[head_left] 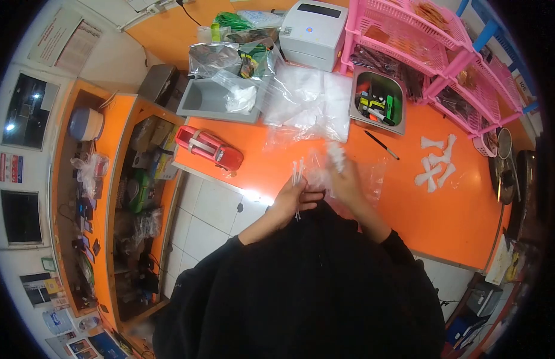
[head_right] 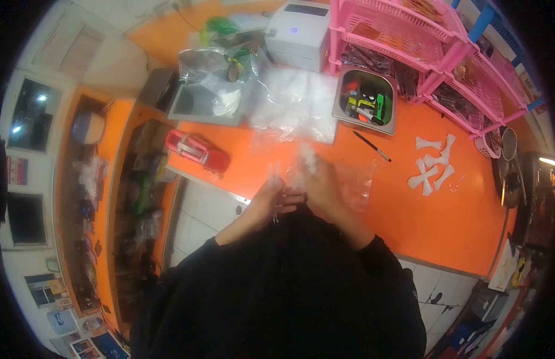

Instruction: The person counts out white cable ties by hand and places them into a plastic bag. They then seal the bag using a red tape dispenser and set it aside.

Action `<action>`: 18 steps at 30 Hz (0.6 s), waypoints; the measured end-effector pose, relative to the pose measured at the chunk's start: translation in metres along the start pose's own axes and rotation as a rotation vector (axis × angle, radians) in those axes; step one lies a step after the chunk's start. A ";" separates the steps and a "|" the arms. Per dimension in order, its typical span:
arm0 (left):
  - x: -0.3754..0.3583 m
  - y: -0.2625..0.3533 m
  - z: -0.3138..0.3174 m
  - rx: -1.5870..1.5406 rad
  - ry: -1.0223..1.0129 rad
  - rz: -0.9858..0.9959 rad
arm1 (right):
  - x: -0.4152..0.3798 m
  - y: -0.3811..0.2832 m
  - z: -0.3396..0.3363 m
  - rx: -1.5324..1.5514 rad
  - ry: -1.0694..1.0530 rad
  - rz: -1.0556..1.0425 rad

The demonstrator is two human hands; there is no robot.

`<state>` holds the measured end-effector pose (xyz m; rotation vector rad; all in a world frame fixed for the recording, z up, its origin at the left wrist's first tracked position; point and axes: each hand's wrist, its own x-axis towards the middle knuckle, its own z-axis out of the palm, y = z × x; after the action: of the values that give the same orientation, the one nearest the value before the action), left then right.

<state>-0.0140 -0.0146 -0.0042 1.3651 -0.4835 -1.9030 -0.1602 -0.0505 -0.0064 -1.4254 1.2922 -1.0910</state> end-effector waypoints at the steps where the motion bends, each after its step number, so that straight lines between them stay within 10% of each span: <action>1: 0.004 0.000 0.001 0.069 -0.013 0.023 | 0.002 -0.001 -0.014 0.005 0.032 0.079; 7: 0.077 -0.019 0.011 1.014 -0.068 0.534 | -0.006 0.010 -0.073 0.359 0.135 0.203; 18: 0.162 -0.079 -0.002 1.467 -0.200 0.669 | -0.031 0.005 -0.088 0.849 0.244 0.248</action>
<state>-0.0667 -0.0820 -0.1626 1.4214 -2.3711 -0.9527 -0.2496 -0.0245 0.0057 -0.4998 0.9381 -1.4281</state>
